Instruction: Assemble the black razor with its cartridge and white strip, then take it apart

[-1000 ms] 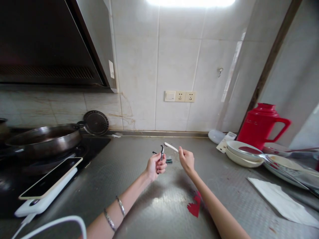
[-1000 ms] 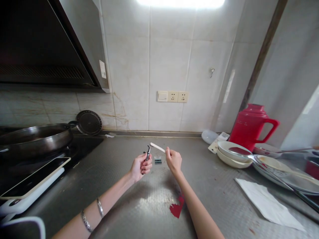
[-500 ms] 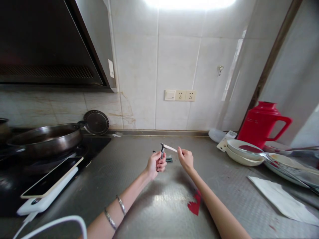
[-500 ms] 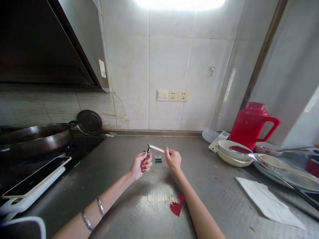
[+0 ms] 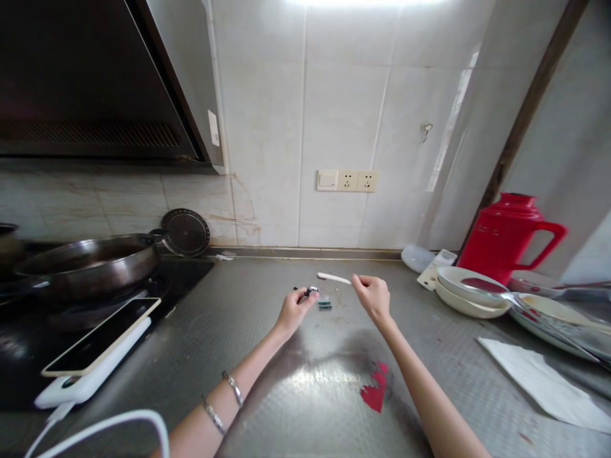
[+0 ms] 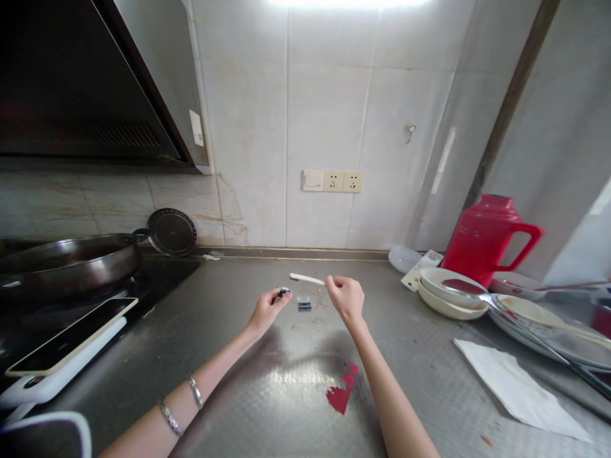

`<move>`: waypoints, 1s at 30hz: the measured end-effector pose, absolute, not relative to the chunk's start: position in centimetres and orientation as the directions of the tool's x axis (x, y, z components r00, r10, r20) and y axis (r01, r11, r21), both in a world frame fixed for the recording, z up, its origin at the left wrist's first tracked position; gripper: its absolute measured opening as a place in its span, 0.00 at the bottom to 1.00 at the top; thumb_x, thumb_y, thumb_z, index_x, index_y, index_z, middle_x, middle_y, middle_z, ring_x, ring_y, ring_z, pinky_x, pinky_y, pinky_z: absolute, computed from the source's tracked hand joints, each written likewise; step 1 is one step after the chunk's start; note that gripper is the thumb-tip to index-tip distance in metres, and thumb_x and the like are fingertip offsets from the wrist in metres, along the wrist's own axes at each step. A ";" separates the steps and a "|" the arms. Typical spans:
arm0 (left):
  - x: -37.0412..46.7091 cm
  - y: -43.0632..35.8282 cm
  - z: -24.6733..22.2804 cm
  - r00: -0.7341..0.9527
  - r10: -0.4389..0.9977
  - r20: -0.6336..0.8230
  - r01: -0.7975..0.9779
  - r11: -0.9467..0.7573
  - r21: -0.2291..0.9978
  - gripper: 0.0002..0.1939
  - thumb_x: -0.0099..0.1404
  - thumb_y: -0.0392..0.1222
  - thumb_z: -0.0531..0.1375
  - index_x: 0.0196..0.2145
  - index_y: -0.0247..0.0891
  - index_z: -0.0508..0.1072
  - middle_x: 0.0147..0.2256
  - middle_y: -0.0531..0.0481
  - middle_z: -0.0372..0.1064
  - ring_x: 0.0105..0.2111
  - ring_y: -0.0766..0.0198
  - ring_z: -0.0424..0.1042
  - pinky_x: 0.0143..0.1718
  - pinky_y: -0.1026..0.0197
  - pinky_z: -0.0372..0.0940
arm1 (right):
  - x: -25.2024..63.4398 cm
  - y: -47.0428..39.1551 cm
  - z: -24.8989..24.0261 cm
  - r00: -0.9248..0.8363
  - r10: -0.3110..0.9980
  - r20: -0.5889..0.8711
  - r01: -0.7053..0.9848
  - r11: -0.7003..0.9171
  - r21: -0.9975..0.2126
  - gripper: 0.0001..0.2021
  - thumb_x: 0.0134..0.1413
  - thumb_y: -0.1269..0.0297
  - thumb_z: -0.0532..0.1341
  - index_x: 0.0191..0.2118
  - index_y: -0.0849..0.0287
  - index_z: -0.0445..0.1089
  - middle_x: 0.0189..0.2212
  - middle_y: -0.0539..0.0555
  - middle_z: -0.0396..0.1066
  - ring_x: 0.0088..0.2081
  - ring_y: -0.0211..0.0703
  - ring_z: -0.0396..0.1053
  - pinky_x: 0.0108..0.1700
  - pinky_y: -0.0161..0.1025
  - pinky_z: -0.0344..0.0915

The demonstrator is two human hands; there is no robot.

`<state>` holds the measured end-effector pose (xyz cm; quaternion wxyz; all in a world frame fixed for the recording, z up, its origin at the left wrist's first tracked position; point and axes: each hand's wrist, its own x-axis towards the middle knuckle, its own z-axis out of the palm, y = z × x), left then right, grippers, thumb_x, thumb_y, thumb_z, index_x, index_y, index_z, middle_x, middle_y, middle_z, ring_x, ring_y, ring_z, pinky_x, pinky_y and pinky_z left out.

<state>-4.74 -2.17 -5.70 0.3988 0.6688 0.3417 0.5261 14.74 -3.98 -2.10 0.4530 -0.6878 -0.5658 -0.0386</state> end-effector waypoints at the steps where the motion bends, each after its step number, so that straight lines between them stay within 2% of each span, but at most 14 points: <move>1: -4.7 -2.2 -5.8 0.212 0.874 0.438 0.046 -0.457 0.888 0.19 0.55 0.54 0.57 0.19 0.35 0.63 0.18 0.57 0.50 0.22 0.71 0.49 0.24 0.66 0.44 | 14.3 -4.2 -1.9 0.334 0.740 0.584 0.823 0.073 -0.563 0.22 0.49 0.52 0.49 0.12 0.59 0.52 0.12 0.47 0.48 0.18 0.33 0.47 0.21 0.31 0.43; 5: -4.6 -2.4 -5.8 0.209 0.874 0.438 0.046 -0.456 0.889 0.19 0.56 0.54 0.56 0.19 0.35 0.63 0.18 0.57 0.49 0.22 0.71 0.48 0.24 0.66 0.44 | 13.9 -4.4 -2.1 0.240 0.731 0.639 0.860 0.145 -0.488 0.22 0.49 0.53 0.49 0.12 0.60 0.53 0.12 0.48 0.51 0.18 0.32 0.48 0.22 0.31 0.42; 8: -4.7 -2.4 -5.5 0.190 0.878 0.439 0.025 -0.452 0.892 0.20 0.56 0.55 0.57 0.18 0.36 0.62 0.18 0.57 0.47 0.22 0.71 0.47 0.24 0.66 0.43 | 15.2 -4.0 -2.5 0.246 0.724 0.645 0.881 0.110 -0.459 0.21 0.48 0.53 0.50 0.12 0.60 0.54 0.12 0.49 0.54 0.18 0.32 0.50 0.23 0.31 0.42; 12: -4.8 -2.3 -5.5 0.165 0.881 0.444 0.008 -0.452 0.892 0.19 0.55 0.55 0.57 0.19 0.36 0.63 0.18 0.56 0.51 0.22 0.70 0.49 0.24 0.66 0.44 | 15.8 -3.9 -2.5 0.296 0.698 0.652 0.866 0.093 -0.492 0.21 0.48 0.53 0.50 0.11 0.60 0.53 0.12 0.48 0.52 0.18 0.32 0.50 0.23 0.31 0.42; 16: -4.6 -2.1 -5.7 0.180 0.880 0.438 0.026 -0.450 0.893 0.18 0.55 0.55 0.57 0.22 0.35 0.66 0.18 0.57 0.51 0.21 0.70 0.49 0.24 0.66 0.45 | 14.4 -4.1 -2.4 0.225 0.683 0.694 0.862 0.192 -0.468 0.21 0.49 0.54 0.50 0.12 0.60 0.52 0.12 0.48 0.52 0.19 0.32 0.49 0.23 0.31 0.43; 19: -4.6 -2.3 -5.7 0.206 0.869 0.450 0.038 -0.466 0.884 0.17 0.56 0.53 0.57 0.21 0.35 0.66 0.18 0.57 0.51 0.22 0.70 0.49 0.24 0.66 0.44 | 14.5 -4.1 -2.6 0.200 0.691 0.695 0.868 0.204 -0.453 0.20 0.48 0.55 0.51 0.12 0.60 0.50 0.12 0.47 0.51 0.18 0.31 0.49 0.23 0.31 0.42; 25: -4.5 -2.4 -6.0 0.243 0.861 0.448 0.049 -0.472 0.880 0.17 0.58 0.52 0.56 0.23 0.35 0.66 0.19 0.57 0.52 0.22 0.70 0.50 0.24 0.66 0.45 | 15.5 -4.0 -2.7 0.284 0.659 0.697 0.829 0.196 -0.523 0.21 0.49 0.55 0.50 0.13 0.59 0.48 0.13 0.46 0.46 0.18 0.31 0.46 0.23 0.31 0.42; 30: -4.3 -2.3 -6.2 0.255 0.857 0.448 0.061 -0.477 0.877 0.16 0.59 0.52 0.55 0.25 0.35 0.67 0.20 0.57 0.54 0.22 0.70 0.51 0.25 0.66 0.46 | 14.5 -4.1 -2.8 0.201 0.680 0.705 0.841 0.249 -0.481 0.21 0.49 0.56 0.50 0.13 0.59 0.48 0.13 0.46 0.48 0.19 0.31 0.47 0.23 0.32 0.43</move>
